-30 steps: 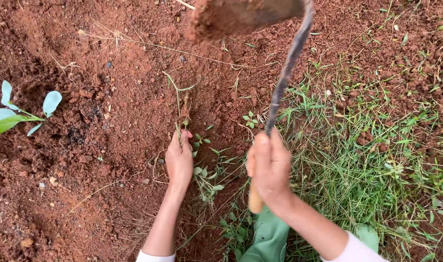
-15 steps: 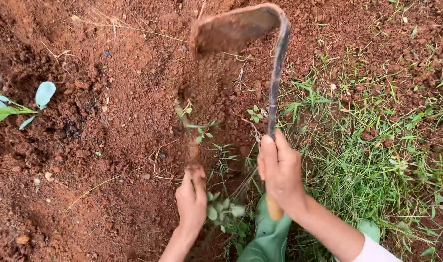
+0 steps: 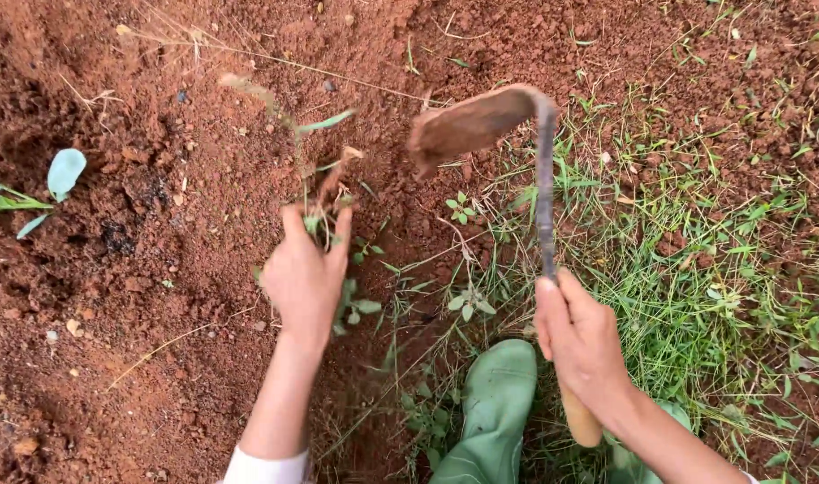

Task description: Weeding a garden plot using a small hand hoe and pulling weeds by hand.

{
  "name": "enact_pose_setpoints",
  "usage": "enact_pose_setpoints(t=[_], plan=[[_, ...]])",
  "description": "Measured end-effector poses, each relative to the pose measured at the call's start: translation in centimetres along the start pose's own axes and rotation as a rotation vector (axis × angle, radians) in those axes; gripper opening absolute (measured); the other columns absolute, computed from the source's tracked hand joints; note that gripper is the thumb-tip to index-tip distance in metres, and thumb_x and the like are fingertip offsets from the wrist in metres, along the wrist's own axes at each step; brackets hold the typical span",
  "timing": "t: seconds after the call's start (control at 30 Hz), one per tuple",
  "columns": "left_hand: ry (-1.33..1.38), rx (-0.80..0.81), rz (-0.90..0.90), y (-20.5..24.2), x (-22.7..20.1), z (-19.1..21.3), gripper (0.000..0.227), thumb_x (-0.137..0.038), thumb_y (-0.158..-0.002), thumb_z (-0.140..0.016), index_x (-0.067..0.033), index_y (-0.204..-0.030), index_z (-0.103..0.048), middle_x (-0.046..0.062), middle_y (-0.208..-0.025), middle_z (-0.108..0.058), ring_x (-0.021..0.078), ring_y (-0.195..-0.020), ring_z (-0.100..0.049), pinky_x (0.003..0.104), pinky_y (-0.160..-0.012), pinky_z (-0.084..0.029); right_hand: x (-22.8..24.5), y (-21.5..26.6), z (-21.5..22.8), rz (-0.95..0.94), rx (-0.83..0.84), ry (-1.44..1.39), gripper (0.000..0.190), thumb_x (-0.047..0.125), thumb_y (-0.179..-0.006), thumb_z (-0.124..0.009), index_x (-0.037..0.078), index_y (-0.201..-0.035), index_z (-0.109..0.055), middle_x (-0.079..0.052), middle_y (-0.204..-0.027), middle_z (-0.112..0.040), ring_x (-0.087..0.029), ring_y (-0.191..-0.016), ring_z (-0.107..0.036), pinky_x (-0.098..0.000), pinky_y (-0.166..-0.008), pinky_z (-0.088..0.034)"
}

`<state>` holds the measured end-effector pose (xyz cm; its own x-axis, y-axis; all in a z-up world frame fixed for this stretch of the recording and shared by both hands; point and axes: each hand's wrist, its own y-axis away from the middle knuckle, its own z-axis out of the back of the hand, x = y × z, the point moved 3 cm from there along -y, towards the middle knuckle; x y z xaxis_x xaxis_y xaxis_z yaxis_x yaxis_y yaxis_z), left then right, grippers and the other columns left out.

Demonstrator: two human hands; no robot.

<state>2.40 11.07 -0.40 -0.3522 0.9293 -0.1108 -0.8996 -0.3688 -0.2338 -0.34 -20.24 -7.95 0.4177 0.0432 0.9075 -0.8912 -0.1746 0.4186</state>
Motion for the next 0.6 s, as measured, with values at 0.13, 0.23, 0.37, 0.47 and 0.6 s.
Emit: enact_pose_setpoints(t=[0.13, 0.23, 0.37, 0.47, 0.6], plan=[[-0.302, 0.16, 0.072, -4.4, 0.2, -2.3, 0.069, -0.07, -0.101, -0.048, -0.0073, -0.078, -0.064, -0.001, -0.049, -0.048, 0.013, -0.039, -0.044, 0.032, -0.037, -0.034, -0.2, -0.3, 2.1, 0.027, -0.07, 0.021, 0.028, 0.026, -0.106, -0.048, 0.005, -0.089, -0.055, -0.001, -0.057, -0.053, -0.008, -0.045, -0.049, -0.0259, -0.039, -0.039], [-0.437, 0.162, 0.055, -5.6, -0.4, -2.8, 0.08, -0.077, -0.101, -0.041, -0.0085, -0.065, -0.062, 0.003, -0.05, -0.05, 0.0163, -0.042, -0.049, 0.032, -0.039, -0.039, -0.4, -0.5, 2.4, 0.079, -0.098, 0.053, 0.029, 0.027, -0.107, -0.048, 0.005, -0.089, -0.054, -0.001, -0.056, -0.053, -0.008, -0.045, -0.05, -0.0256, -0.039, -0.04], [-0.36, 0.312, 0.088, -5.0, 1.0, -7.1, 0.075, -0.067, -0.105, -0.038, -0.0054, -0.074, -0.066, 0.008, -0.057, -0.058, 0.0208, -0.048, -0.058, 0.036, -0.043, -0.046, -1.0, -0.5, 1.4, 0.039, -0.062, 0.032, 0.027, 0.027, -0.105, -0.049, 0.007, -0.089, -0.056, 0.0, -0.055, -0.054, -0.008, -0.043, -0.049, -0.0264, -0.038, -0.039], [-0.168, 0.269, 0.09, -3.3, 1.5, -8.4, 0.061, -0.051, -0.11, -0.035, -0.0045, -0.088, -0.068, 0.01, -0.06, -0.061, 0.0227, -0.05, -0.06, 0.039, -0.048, -0.047, -1.4, -0.7, 0.0, 0.006, 0.01, 0.071, 0.025, 0.027, -0.104, -0.051, 0.008, -0.088, -0.056, 0.0, -0.053, -0.053, -0.008, -0.042, -0.048, -0.0265, -0.038, -0.039], [0.148, 0.25, 0.21, -1.8, 1.4, -8.3, 0.049, -0.037, -0.113, -0.032, -0.0034, -0.101, -0.066, 0.007, -0.057, -0.057, 0.0178, -0.045, -0.053, 0.039, -0.046, -0.046, -0.8, -1.2, -2.0, 0.127, 0.067, 0.14, 0.03, 0.028, -0.106, -0.051, 0.006, -0.086, -0.053, 0.0, -0.049, -0.051, -0.007, -0.042, -0.047, -0.0257, -0.039, -0.038]])
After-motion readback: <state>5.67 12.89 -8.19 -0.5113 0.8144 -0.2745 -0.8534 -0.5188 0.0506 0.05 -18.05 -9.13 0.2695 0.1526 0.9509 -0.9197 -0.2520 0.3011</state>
